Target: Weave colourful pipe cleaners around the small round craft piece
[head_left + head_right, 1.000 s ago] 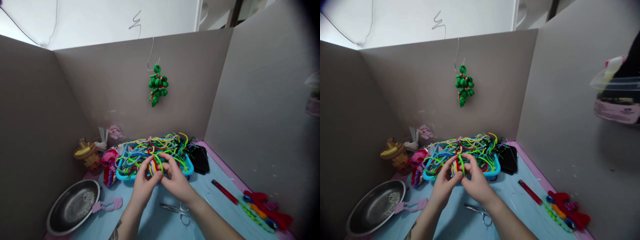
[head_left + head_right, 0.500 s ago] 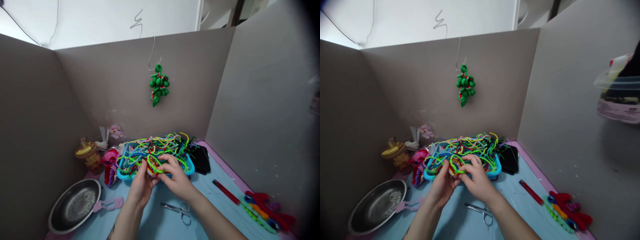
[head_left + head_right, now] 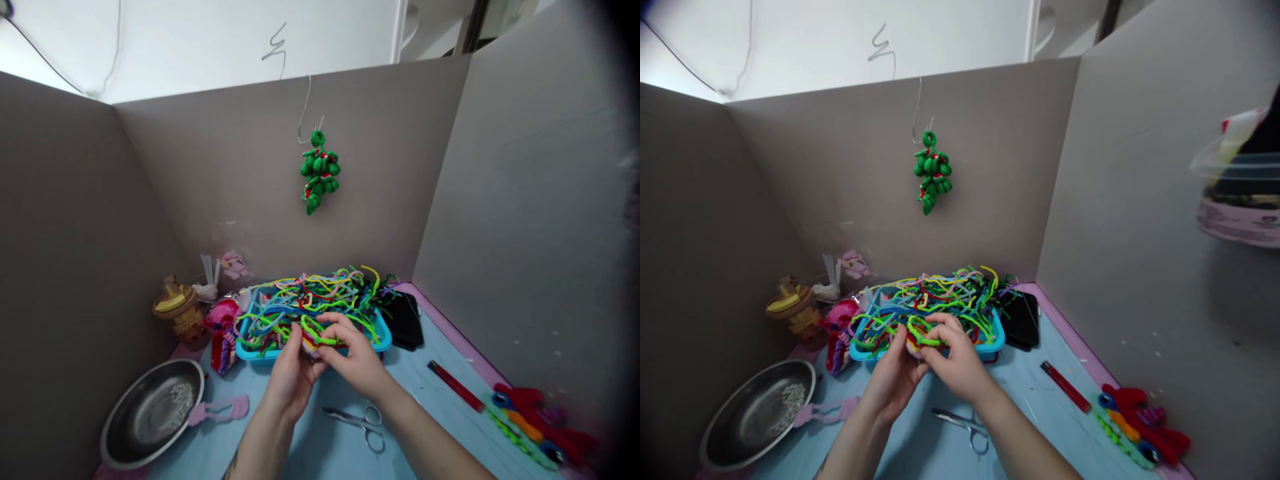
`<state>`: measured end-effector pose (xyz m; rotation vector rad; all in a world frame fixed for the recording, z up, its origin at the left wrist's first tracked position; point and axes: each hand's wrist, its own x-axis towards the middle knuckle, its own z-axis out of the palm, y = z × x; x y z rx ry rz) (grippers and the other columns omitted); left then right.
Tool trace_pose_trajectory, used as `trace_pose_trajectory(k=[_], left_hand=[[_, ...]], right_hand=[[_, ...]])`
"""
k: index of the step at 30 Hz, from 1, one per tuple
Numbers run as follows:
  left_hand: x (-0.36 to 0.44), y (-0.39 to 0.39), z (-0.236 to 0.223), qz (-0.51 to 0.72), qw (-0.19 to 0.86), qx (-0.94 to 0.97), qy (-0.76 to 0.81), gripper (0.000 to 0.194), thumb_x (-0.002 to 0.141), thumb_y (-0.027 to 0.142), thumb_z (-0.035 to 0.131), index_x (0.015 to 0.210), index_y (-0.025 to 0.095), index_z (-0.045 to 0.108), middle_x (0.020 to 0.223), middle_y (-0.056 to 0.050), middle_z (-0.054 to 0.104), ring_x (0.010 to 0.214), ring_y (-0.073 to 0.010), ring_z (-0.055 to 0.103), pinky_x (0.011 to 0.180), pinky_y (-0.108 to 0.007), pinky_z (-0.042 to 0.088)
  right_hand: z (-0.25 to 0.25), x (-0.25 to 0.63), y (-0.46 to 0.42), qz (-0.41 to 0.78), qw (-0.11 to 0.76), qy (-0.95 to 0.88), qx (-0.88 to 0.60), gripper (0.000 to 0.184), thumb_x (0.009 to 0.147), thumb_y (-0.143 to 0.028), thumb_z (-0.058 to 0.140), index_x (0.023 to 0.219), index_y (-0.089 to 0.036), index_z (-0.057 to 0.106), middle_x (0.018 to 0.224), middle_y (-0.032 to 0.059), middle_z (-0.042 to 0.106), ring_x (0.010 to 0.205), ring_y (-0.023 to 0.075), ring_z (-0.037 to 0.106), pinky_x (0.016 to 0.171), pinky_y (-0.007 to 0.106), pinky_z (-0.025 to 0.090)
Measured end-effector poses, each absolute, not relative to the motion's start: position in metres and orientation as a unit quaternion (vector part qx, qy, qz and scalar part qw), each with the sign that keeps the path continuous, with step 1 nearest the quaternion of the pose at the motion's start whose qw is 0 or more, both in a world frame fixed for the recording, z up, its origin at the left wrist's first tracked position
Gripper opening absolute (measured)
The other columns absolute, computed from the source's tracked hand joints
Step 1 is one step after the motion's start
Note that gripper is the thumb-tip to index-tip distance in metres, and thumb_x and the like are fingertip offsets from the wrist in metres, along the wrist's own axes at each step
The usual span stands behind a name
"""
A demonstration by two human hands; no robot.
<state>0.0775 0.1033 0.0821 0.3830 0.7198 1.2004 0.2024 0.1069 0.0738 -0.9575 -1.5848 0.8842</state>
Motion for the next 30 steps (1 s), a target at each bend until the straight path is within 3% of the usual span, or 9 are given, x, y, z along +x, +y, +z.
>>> trace_pose_trajectory(k=[5, 9, 13, 15, 19, 22, 26, 28, 30], left_hand=[[0.079, 0.102, 0.077, 0.563, 0.729, 0.208, 0.33, 0.028, 0.077, 0.04, 0.063, 0.09, 0.015, 0.06, 0.079, -0.002, 0.063, 0.065, -0.0092, 0.058, 0.061, -0.021, 0.05], [0.079, 0.103, 0.075, 0.567, 0.72, 0.215, 0.339, 0.031, 0.077, 0.043, 0.062, 0.091, 0.016, 0.059, 0.076, -0.001, 0.061, 0.065, -0.0096, 0.057, 0.06, -0.021, 0.047], [0.079, 0.102, 0.076, 0.546, 0.713, 0.25, 0.361, 0.036, 0.078, 0.048, 0.058, 0.098, 0.017, 0.058, 0.092, -0.006, 0.062, 0.077, -0.0154, 0.059, 0.066, -0.027, 0.048], [0.077, 0.102, 0.076, 0.58, 0.634, 0.304, 0.411, 0.038, 0.074, 0.045, 0.063, 0.102, 0.021, 0.055, 0.102, -0.007, 0.06, 0.092, -0.0198, 0.058, 0.076, -0.031, 0.047], [0.072, 0.099, 0.078, 0.625, 0.341, 0.513, 0.479, 0.032, 0.065, 0.032, 0.074, 0.094, 0.024, 0.062, 0.105, -0.008, 0.055, 0.11, -0.0264, 0.046, 0.098, -0.039, 0.032], [0.069, 0.097, 0.08, 0.549, 0.266, 0.641, 0.466, 0.021, 0.069, 0.03, 0.069, 0.089, 0.025, 0.068, 0.103, -0.01, 0.055, 0.106, -0.0287, 0.045, 0.098, -0.041, 0.029], [0.068, 0.098, 0.08, 0.524, 0.284, 0.658, 0.461, 0.015, 0.068, 0.03, 0.069, 0.082, 0.025, 0.07, 0.095, -0.009, 0.057, 0.098, -0.0282, 0.047, 0.091, -0.04, 0.034], [0.067, 0.101, 0.081, 0.527, 0.287, 0.652, 0.463, 0.008, 0.067, 0.03, 0.07, 0.073, 0.024, 0.069, 0.086, -0.007, 0.057, 0.091, -0.0263, 0.049, 0.086, -0.038, 0.036], [0.065, 0.103, 0.083, 0.537, 0.291, 0.638, 0.47, 0.007, 0.066, 0.029, 0.07, 0.067, 0.022, 0.067, 0.079, -0.005, 0.057, 0.084, -0.0241, 0.05, 0.08, -0.035, 0.038]], right_hand=[[0.075, 0.201, 0.108, 0.415, 0.505, -0.643, -0.399, 0.006, 0.071, -0.02, 0.067, 0.066, -0.019, 0.062, 0.115, 0.0081, 0.052, 0.115, 0.0244, 0.047, 0.094, 0.037, 0.036], [0.076, 0.201, 0.108, 0.414, 0.497, -0.65, -0.399, 0.003, 0.073, -0.021, 0.065, 0.07, -0.019, 0.066, 0.119, 0.0085, 0.05, 0.116, 0.0249, 0.046, 0.095, 0.038, 0.035], [0.072, 0.205, 0.111, 0.406, 0.517, -0.64, -0.399, 0.006, 0.073, -0.023, 0.065, 0.069, -0.02, 0.065, 0.116, 0.0074, 0.052, 0.11, 0.023, 0.05, 0.094, 0.037, 0.037], [0.07, 0.209, 0.114, 0.4, 0.53, -0.629, -0.404, 0.006, 0.074, -0.024, 0.065, 0.07, -0.02, 0.066, 0.111, 0.0069, 0.053, 0.105, 0.0215, 0.052, 0.092, 0.036, 0.038], [0.072, 0.217, 0.118, 0.382, 0.533, -0.63, -0.416, 0.005, 0.073, -0.025, 0.065, 0.071, -0.02, 0.066, 0.099, 0.0058, 0.055, 0.098, 0.0202, 0.054, 0.088, 0.034, 0.04], [0.079, 0.223, 0.118, 0.375, 0.505, -0.661, -0.41, 0.003, 0.072, -0.02, 0.064, 0.07, -0.02, 0.065, 0.094, 0.0049, 0.055, 0.096, 0.0199, 0.054, 0.086, 0.034, 0.041], [0.083, 0.227, 0.117, 0.368, 0.488, -0.687, -0.393, 0.006, 0.072, -0.018, 0.063, 0.067, -0.02, 0.064, 0.089, 0.0035, 0.056, 0.092, 0.0189, 0.054, 0.086, 0.033, 0.041], [0.082, 0.228, 0.117, 0.38, 0.492, -0.68, -0.389, 0.006, 0.071, -0.019, 0.064, 0.076, -0.021, 0.064, 0.094, 0.0035, 0.057, 0.094, 0.0192, 0.054, 0.085, 0.033, 0.043], [0.081, 0.228, 0.116, 0.387, 0.52, -0.653, -0.393, 0.023, 0.071, -0.018, 0.064, 0.093, -0.023, 0.061, 0.102, 0.0033, 0.057, 0.099, 0.0192, 0.054, 0.085, 0.032, 0.044]])
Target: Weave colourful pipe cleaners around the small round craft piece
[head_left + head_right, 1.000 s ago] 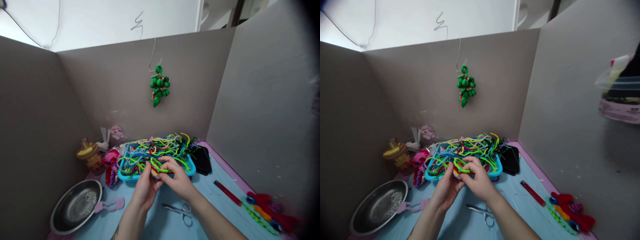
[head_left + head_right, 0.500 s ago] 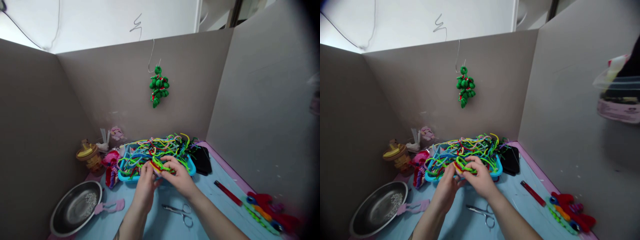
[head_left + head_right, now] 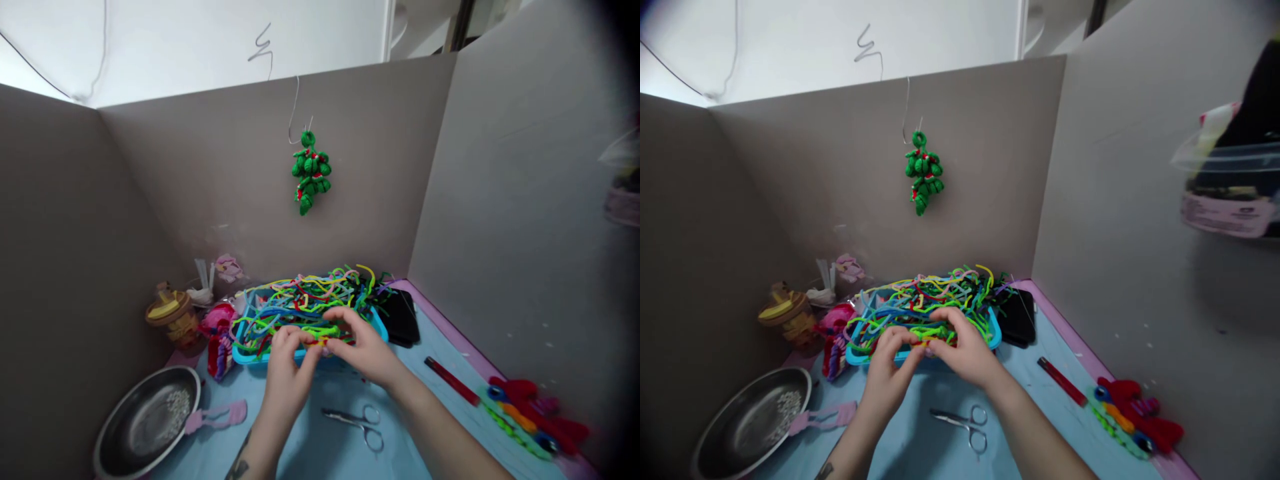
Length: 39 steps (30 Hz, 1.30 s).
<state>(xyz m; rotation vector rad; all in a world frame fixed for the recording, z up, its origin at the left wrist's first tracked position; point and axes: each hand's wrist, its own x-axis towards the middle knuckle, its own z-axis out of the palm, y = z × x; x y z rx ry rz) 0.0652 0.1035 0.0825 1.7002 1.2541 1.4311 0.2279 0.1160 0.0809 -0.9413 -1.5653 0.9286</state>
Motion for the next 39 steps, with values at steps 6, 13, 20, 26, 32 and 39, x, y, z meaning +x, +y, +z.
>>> trace_pose_trajectory(k=[6, 13, 20, 26, 32, 39], left_hand=[[0.063, 0.106, 0.086, 0.552, 0.3, 0.605, 0.489, 0.009, 0.067, 0.027, 0.07, 0.064, 0.02, 0.065, 0.074, -0.003, 0.058, 0.075, -0.0198, 0.052, 0.073, -0.029, 0.039], [0.062, 0.106, 0.082, 0.523, 0.254, 0.645, 0.496, 0.008, 0.071, 0.028, 0.067, 0.068, 0.021, 0.063, 0.075, -0.002, 0.059, 0.074, -0.0197, 0.053, 0.068, -0.028, 0.04], [0.06, 0.101, 0.076, 0.49, 0.135, 0.721, 0.471, 0.009, 0.076, 0.025, 0.063, 0.084, 0.024, 0.068, 0.081, -0.004, 0.064, 0.08, -0.0215, 0.054, 0.076, -0.031, 0.038], [0.06, 0.102, 0.076, 0.442, 0.105, 0.768, 0.452, 0.012, 0.083, 0.023, 0.053, 0.085, 0.021, 0.064, 0.082, -0.005, 0.064, 0.079, -0.0202, 0.055, 0.073, -0.032, 0.04], [0.062, 0.1, 0.08, 0.435, 0.129, 0.759, 0.468, 0.015, 0.085, 0.024, 0.049, 0.075, 0.018, 0.057, 0.077, -0.003, 0.06, 0.074, -0.0169, 0.054, 0.068, -0.028, 0.04], [0.059, 0.104, 0.086, 0.431, 0.325, 0.694, 0.476, 0.022, 0.083, 0.03, 0.049, 0.068, 0.016, 0.058, 0.068, -0.002, 0.057, 0.066, -0.0146, 0.051, 0.06, -0.024, 0.038]], right_hand=[[0.086, 0.225, 0.111, 0.257, 0.53, -0.707, -0.391, 0.011, 0.076, -0.015, 0.059, 0.079, -0.024, 0.066, 0.111, 0.0063, 0.055, 0.111, 0.0235, 0.048, 0.095, 0.04, 0.036], [0.084, 0.222, 0.111, 0.215, 0.516, -0.723, -0.406, 0.014, 0.077, -0.012, 0.057, 0.074, -0.023, 0.064, 0.107, 0.0065, 0.056, 0.106, 0.0238, 0.05, 0.091, 0.041, 0.038], [0.077, 0.218, 0.112, 0.187, 0.507, -0.733, -0.413, 0.014, 0.077, -0.011, 0.055, 0.073, -0.022, 0.062, 0.102, 0.0068, 0.057, 0.101, 0.0231, 0.052, 0.088, 0.039, 0.04], [0.076, 0.214, 0.11, 0.168, 0.503, -0.744, -0.407, 0.014, 0.076, -0.008, 0.054, 0.073, -0.02, 0.061, 0.097, 0.0065, 0.055, 0.098, 0.0212, 0.051, 0.086, 0.038, 0.041], [0.076, 0.214, 0.11, 0.184, 0.487, -0.749, -0.409, 0.012, 0.077, -0.008, 0.054, 0.074, -0.019, 0.058, 0.099, 0.0064, 0.054, 0.099, 0.0204, 0.051, 0.087, 0.037, 0.041], [0.075, 0.215, 0.11, 0.188, 0.492, -0.756, -0.388, 0.014, 0.078, -0.007, 0.052, 0.075, -0.019, 0.057, 0.097, 0.0057, 0.053, 0.097, 0.0196, 0.05, 0.086, 0.035, 0.04]])
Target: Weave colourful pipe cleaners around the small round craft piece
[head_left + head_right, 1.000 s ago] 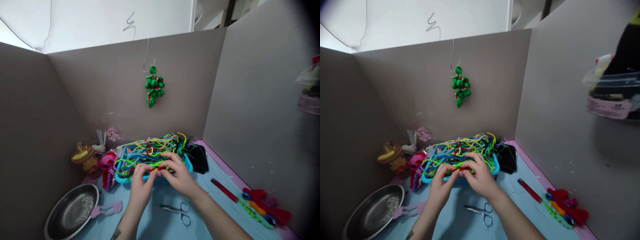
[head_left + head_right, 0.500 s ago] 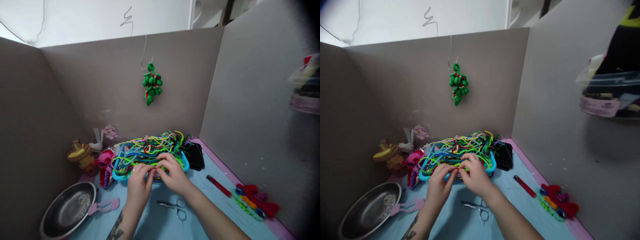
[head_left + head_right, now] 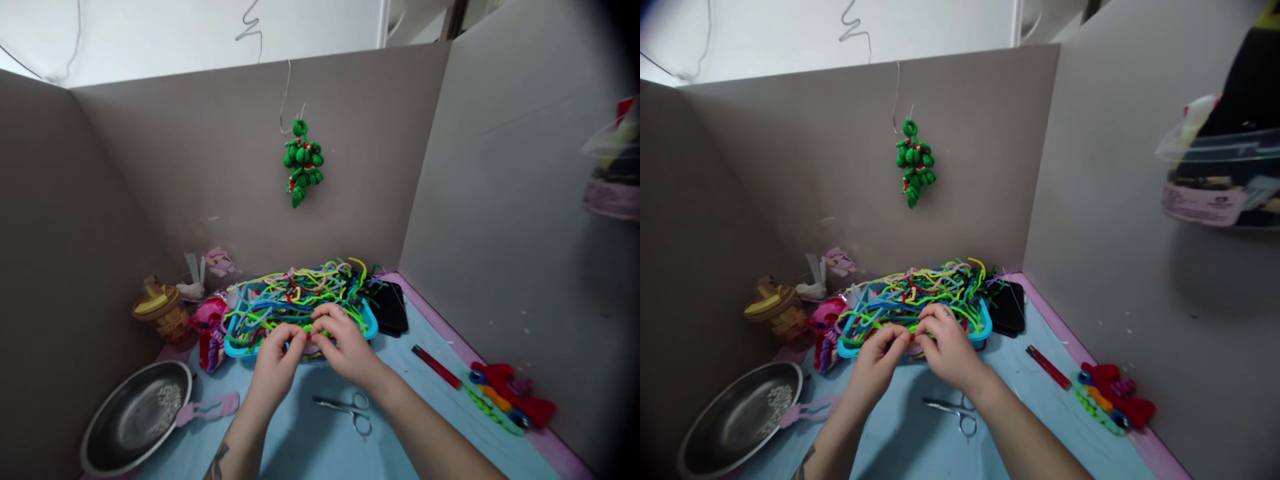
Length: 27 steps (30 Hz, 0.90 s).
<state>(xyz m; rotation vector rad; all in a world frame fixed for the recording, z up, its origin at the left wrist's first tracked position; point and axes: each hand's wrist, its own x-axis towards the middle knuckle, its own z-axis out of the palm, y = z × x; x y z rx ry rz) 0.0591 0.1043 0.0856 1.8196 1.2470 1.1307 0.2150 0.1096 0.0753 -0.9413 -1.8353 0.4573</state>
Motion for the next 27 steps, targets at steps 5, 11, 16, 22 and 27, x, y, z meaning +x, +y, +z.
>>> trace_pose_trajectory(k=[5, 11, 16, 22, 27], left_hand=[[0.058, 0.108, 0.084, 0.423, 0.432, 0.649, 0.461, 0.025, 0.082, 0.034, 0.05, 0.066, 0.015, 0.056, 0.063, 0.001, 0.054, 0.061, -0.0124, 0.047, 0.058, -0.023, 0.037], [0.058, 0.106, 0.084, 0.419, 0.291, 0.719, 0.473, 0.019, 0.082, 0.03, 0.053, 0.075, 0.017, 0.064, 0.074, -0.003, 0.062, 0.07, -0.0152, 0.055, 0.064, -0.025, 0.041], [0.056, 0.103, 0.081, 0.419, 0.158, 0.783, 0.431, 0.014, 0.085, 0.023, 0.051, 0.085, 0.019, 0.064, 0.079, -0.004, 0.063, 0.075, -0.015, 0.056, 0.068, -0.026, 0.043], [0.058, 0.104, 0.074, 0.401, 0.052, 0.811, 0.423, 0.009, 0.084, 0.02, 0.052, 0.084, 0.019, 0.061, 0.08, -0.004, 0.062, 0.076, -0.0161, 0.056, 0.068, -0.028, 0.044], [0.059, 0.104, 0.07, 0.408, 0.012, 0.8, 0.439, 0.008, 0.083, 0.018, 0.052, 0.084, 0.019, 0.059, 0.08, -0.004, 0.061, 0.076, -0.0176, 0.056, 0.068, -0.029, 0.045]], right_hand=[[0.076, 0.216, 0.109, 0.192, 0.498, -0.764, -0.363, 0.016, 0.077, -0.005, 0.051, 0.074, -0.019, 0.058, 0.095, 0.0049, 0.052, 0.095, 0.0184, 0.049, 0.085, 0.033, 0.04], [0.077, 0.216, 0.111, 0.21, 0.493, -0.749, -0.389, 0.015, 0.078, -0.006, 0.051, 0.07, -0.018, 0.054, 0.088, 0.0038, 0.051, 0.087, 0.017, 0.05, 0.079, 0.031, 0.04], [0.077, 0.217, 0.112, 0.217, 0.489, -0.751, -0.387, 0.015, 0.078, -0.007, 0.051, 0.069, -0.018, 0.054, 0.083, 0.003, 0.05, 0.084, 0.0165, 0.05, 0.077, 0.031, 0.039], [0.075, 0.216, 0.113, 0.218, 0.475, -0.752, -0.401, 0.015, 0.077, -0.005, 0.052, 0.068, -0.018, 0.053, 0.082, 0.0024, 0.05, 0.082, 0.0161, 0.049, 0.076, 0.03, 0.039], [0.076, 0.213, 0.109, 0.209, 0.471, -0.751, -0.413, 0.016, 0.077, -0.006, 0.051, 0.066, -0.017, 0.052, 0.08, 0.002, 0.05, 0.081, 0.016, 0.049, 0.075, 0.03, 0.039]])
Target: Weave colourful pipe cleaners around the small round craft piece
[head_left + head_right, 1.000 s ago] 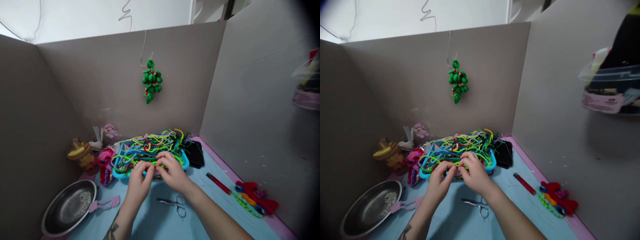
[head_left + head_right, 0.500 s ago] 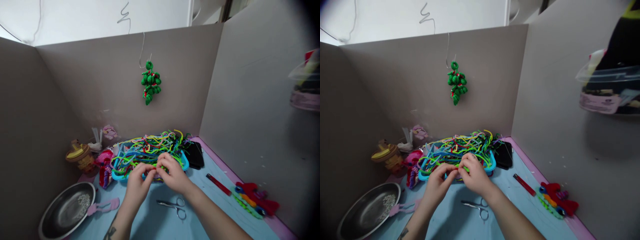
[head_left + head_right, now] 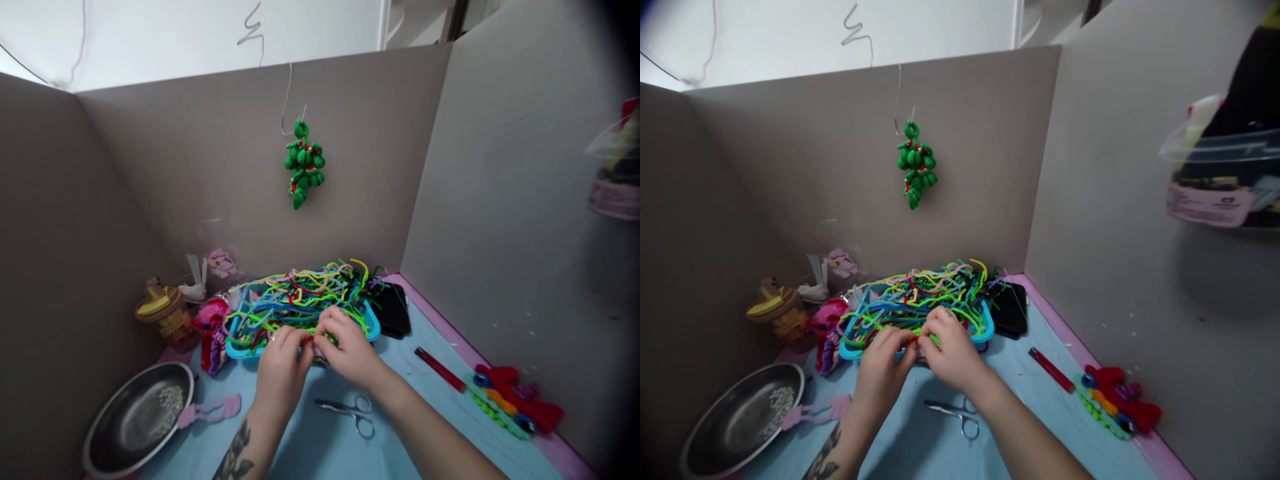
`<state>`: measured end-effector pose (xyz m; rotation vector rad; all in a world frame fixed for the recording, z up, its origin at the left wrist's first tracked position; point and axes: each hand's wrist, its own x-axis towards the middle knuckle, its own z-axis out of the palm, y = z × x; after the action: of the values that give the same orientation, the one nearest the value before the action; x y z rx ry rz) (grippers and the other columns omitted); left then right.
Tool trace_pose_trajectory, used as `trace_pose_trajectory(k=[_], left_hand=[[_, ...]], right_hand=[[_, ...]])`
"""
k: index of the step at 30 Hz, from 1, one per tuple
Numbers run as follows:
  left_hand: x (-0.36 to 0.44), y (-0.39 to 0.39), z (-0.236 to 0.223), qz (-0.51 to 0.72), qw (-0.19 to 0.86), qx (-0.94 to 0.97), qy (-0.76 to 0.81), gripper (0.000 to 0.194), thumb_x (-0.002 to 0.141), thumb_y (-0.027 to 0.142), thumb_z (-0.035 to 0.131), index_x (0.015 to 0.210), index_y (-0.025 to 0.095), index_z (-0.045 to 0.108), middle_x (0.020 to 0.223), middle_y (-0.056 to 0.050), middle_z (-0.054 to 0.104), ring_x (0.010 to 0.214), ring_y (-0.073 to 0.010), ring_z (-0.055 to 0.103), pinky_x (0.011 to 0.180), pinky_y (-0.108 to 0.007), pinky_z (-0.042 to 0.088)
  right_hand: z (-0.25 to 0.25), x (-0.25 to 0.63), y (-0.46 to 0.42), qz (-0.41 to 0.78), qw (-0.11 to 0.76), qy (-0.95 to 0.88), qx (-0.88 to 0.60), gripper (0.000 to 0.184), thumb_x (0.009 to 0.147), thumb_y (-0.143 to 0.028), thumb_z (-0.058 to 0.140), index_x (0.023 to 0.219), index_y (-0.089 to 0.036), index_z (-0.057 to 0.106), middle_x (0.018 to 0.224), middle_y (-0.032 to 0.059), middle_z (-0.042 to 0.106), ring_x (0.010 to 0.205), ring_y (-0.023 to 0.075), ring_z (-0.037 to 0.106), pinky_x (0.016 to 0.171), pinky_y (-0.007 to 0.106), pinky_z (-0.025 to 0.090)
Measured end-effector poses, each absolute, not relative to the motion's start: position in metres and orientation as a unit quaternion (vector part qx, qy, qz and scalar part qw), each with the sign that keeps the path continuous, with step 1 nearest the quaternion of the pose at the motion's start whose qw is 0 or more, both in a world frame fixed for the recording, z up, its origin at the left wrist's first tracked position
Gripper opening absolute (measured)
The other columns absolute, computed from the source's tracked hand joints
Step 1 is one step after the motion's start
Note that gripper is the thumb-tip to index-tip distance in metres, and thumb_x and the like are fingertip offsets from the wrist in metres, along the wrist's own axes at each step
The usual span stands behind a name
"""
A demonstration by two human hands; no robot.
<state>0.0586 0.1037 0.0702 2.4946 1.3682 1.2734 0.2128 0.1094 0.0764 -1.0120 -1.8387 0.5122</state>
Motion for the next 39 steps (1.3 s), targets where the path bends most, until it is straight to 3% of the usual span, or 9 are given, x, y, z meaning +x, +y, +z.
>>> trace_pose_trajectory(k=[7, 10, 12, 15, 18, 23, 39], left_hand=[[0.051, 0.103, 0.079, 0.433, 0.097, 0.781, 0.439, 0.015, 0.083, 0.023, 0.052, 0.095, 0.02, 0.06, 0.088, -0.006, 0.062, 0.083, -0.018, 0.058, 0.075, -0.03, 0.046], [0.048, 0.11, 0.078, 0.459, 0.141, 0.735, 0.479, 0.026, 0.082, 0.027, 0.053, 0.106, 0.019, 0.057, 0.103, -0.009, 0.061, 0.099, -0.0219, 0.054, 0.088, -0.037, 0.042], [0.046, 0.116, 0.075, 0.46, 0.225, 0.711, 0.483, 0.029, 0.082, 0.031, 0.051, 0.108, 0.019, 0.057, 0.112, -0.01, 0.058, 0.107, -0.0233, 0.051, 0.094, -0.04, 0.038], [0.044, 0.121, 0.074, 0.42, 0.402, 0.68, 0.446, 0.026, 0.084, 0.038, 0.047, 0.092, 0.016, 0.059, 0.102, -0.009, 0.06, 0.095, -0.0207, 0.054, 0.084, -0.034, 0.042], [0.044, 0.118, 0.076, 0.4, 0.49, 0.652, 0.419, 0.03, 0.083, 0.044, 0.049, 0.072, 0.016, 0.052, 0.077, -0.003, 0.055, 0.071, -0.0139, 0.049, 0.065, -0.025, 0.04], [0.044, 0.112, 0.081, 0.385, 0.503, 0.654, 0.414, 0.032, 0.082, 0.045, 0.05, 0.069, 0.017, 0.045, 0.063, 0.005, 0.037, 0.058, -0.0094, 0.033, 0.053, -0.021, 0.028], [0.046, 0.106, 0.088, 0.35, 0.47, 0.707, 0.396, 0.025, 0.085, 0.039, 0.046, 0.073, 0.017, 0.048, 0.069, 0.001, 0.044, 0.064, -0.0116, 0.041, 0.058, -0.021, 0.034]], right_hand=[[0.075, 0.214, 0.114, 0.229, 0.496, -0.71, -0.445, 0.016, 0.077, -0.009, 0.051, 0.064, -0.018, 0.052, 0.079, 0.0019, 0.051, 0.077, 0.0154, 0.051, 0.071, 0.028, 0.04], [0.076, 0.217, 0.117, 0.281, 0.507, -0.698, -0.42, 0.014, 0.078, -0.012, 0.051, 0.065, -0.018, 0.052, 0.084, 0.0032, 0.055, 0.083, 0.0163, 0.053, 0.075, 0.03, 0.041], [0.076, 0.218, 0.118, 0.32, 0.511, -0.686, -0.407, 0.012, 0.078, -0.015, 0.051, 0.067, -0.018, 0.052, 0.091, 0.0046, 0.057, 0.088, 0.0172, 0.053, 0.077, 0.03, 0.04], [0.073, 0.219, 0.119, 0.405, 0.508, -0.655, -0.386, 0.01, 0.079, -0.022, 0.052, 0.07, -0.018, 0.052, 0.092, 0.0045, 0.057, 0.084, 0.0166, 0.053, 0.071, 0.028, 0.04], [0.072, 0.219, 0.12, 0.505, 0.495, -0.61, -0.358, 0.013, 0.075, -0.029, 0.059, 0.073, -0.019, 0.051, 0.075, -0.0006, 0.054, 0.068, 0.0131, 0.05, 0.061, 0.025, 0.038], [0.073, 0.22, 0.118, 0.617, 0.473, -0.542, -0.319, 0.03, 0.062, -0.025, 0.072, 0.076, -0.02, 0.045, 0.067, -0.0058, 0.05, 0.06, 0.0096, 0.047, 0.056, 0.021, 0.035], [0.077, 0.219, 0.112, 0.629, 0.427, -0.562, -0.326, 0.03, 0.055, -0.006, 0.059, 0.076, -0.02, 0.043, 0.066, -0.0081, 0.05, 0.059, 0.0077, 0.048, 0.053, 0.019, 0.036]])
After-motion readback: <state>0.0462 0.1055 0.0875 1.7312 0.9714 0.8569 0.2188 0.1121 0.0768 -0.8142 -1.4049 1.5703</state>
